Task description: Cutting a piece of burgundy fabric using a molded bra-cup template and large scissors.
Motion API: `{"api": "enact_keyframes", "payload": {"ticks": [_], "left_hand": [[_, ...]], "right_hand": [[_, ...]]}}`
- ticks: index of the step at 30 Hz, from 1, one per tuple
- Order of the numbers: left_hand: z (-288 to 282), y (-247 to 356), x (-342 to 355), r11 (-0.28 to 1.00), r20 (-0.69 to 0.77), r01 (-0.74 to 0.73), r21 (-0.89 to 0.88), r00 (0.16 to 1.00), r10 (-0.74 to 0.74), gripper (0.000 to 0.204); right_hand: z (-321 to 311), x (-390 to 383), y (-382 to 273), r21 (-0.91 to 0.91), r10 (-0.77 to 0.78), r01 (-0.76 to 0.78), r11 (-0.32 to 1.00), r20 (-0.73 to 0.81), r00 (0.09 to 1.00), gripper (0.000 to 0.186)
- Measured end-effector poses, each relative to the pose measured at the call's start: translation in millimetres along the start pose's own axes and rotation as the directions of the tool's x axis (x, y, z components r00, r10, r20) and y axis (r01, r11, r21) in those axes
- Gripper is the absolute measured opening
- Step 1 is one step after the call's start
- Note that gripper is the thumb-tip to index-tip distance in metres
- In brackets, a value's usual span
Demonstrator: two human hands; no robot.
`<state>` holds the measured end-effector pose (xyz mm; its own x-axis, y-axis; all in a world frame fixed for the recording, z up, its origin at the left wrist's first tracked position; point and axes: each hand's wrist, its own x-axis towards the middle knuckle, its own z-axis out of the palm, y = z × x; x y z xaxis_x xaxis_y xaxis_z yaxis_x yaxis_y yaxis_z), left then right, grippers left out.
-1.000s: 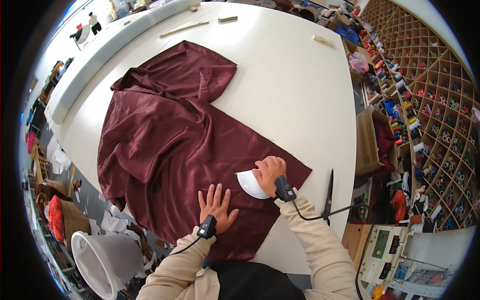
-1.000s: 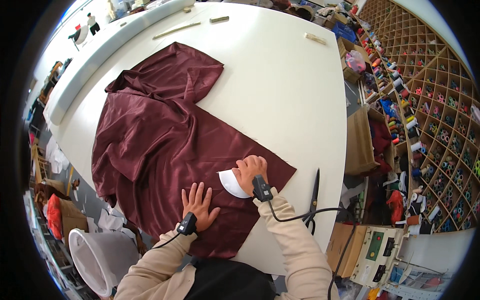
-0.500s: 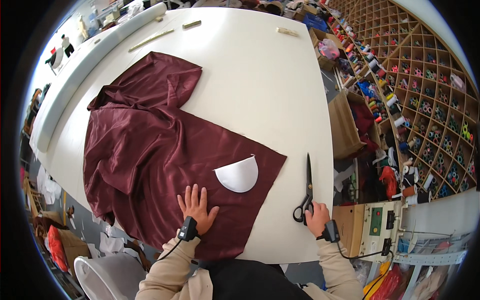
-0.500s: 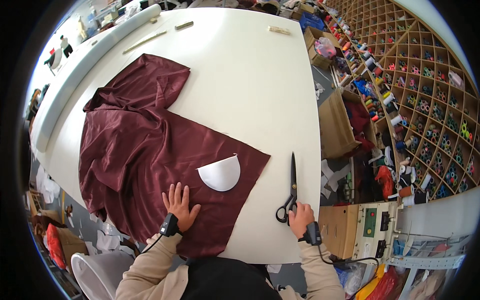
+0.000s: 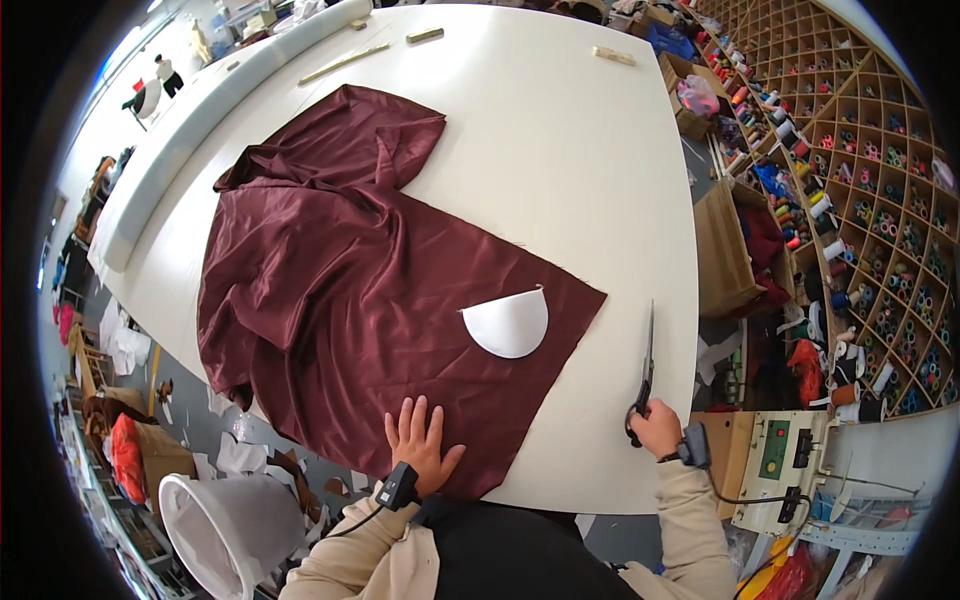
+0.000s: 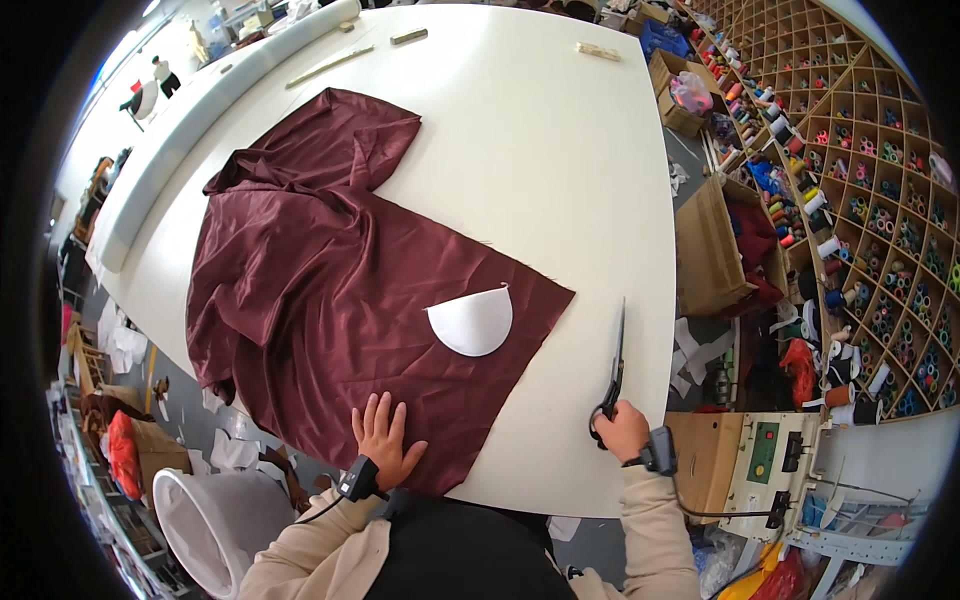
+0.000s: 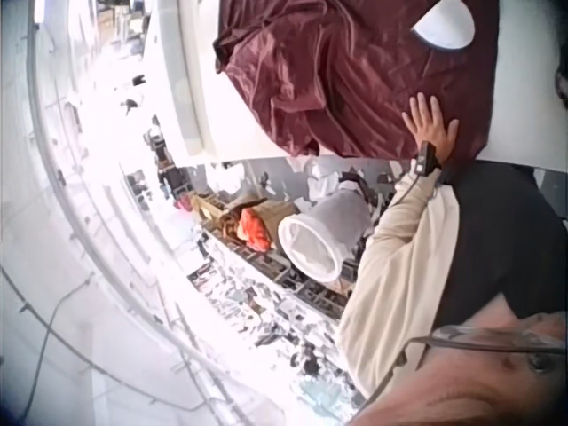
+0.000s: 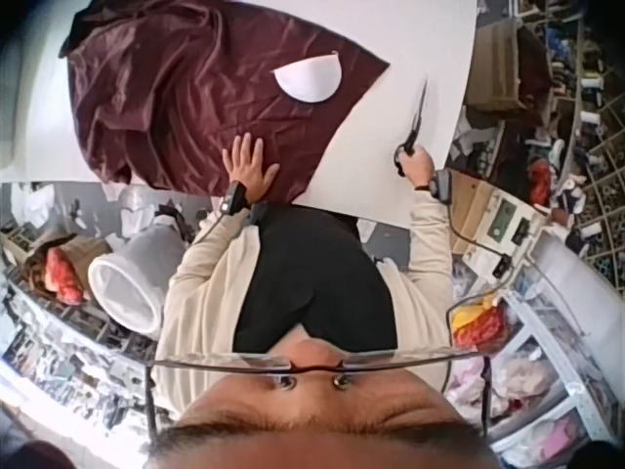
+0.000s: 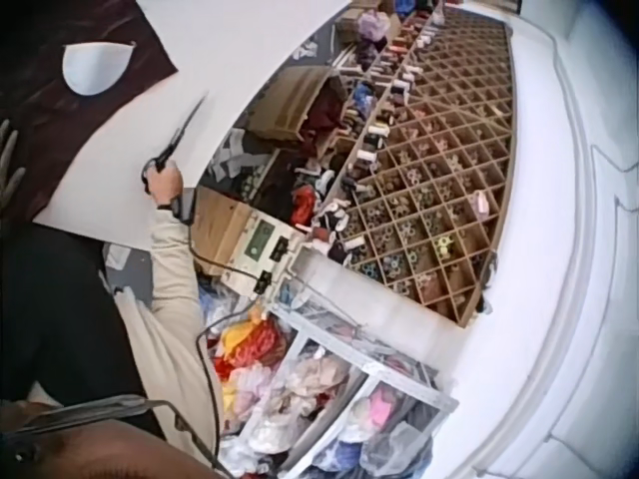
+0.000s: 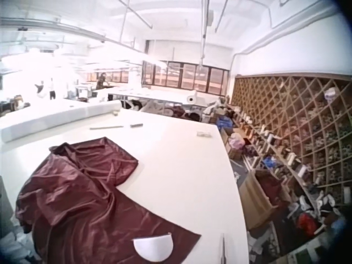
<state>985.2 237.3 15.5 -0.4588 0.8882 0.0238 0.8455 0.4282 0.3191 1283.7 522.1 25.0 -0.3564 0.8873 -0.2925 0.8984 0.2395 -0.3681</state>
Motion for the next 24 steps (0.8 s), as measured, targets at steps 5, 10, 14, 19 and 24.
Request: {"api": "enact_keyframes", "payload": {"ticks": [5,10,14,19,24], "left_hand": [[5,-6,-3,1.000,-0.002,0.015,0.006,1.000,-0.015,0.071],[9,-9,-4,0.999,-0.001,0.009,0.039,1.000,-0.009,0.072],[9,-6,1,0.998,0.018,0.012,0.056,1.000,-0.013,0.073],[13,-8,-2,0.998,0.031,0.007,0.055,0.999,-0.009,0.075],[13,-9,-2,0.999,0.029,-0.001,0.044,1.000,-0.001,0.078]], "right_hand": [[-11,-74,23,0.717,-0.043,-0.555,0.422,0.628,0.777,0.023],[-11,-154,27,0.480,-0.059,-0.551,0.682,0.788,0.613,0.028],[-3,-169,3,0.464,-0.155,-0.517,0.719,0.832,0.532,0.031],[20,-163,-7,0.419,-0.251,-0.234,0.877,0.816,0.520,0.048],[9,-129,-7,0.354,-0.225,-0.160,0.921,0.821,0.524,0.054]]}}
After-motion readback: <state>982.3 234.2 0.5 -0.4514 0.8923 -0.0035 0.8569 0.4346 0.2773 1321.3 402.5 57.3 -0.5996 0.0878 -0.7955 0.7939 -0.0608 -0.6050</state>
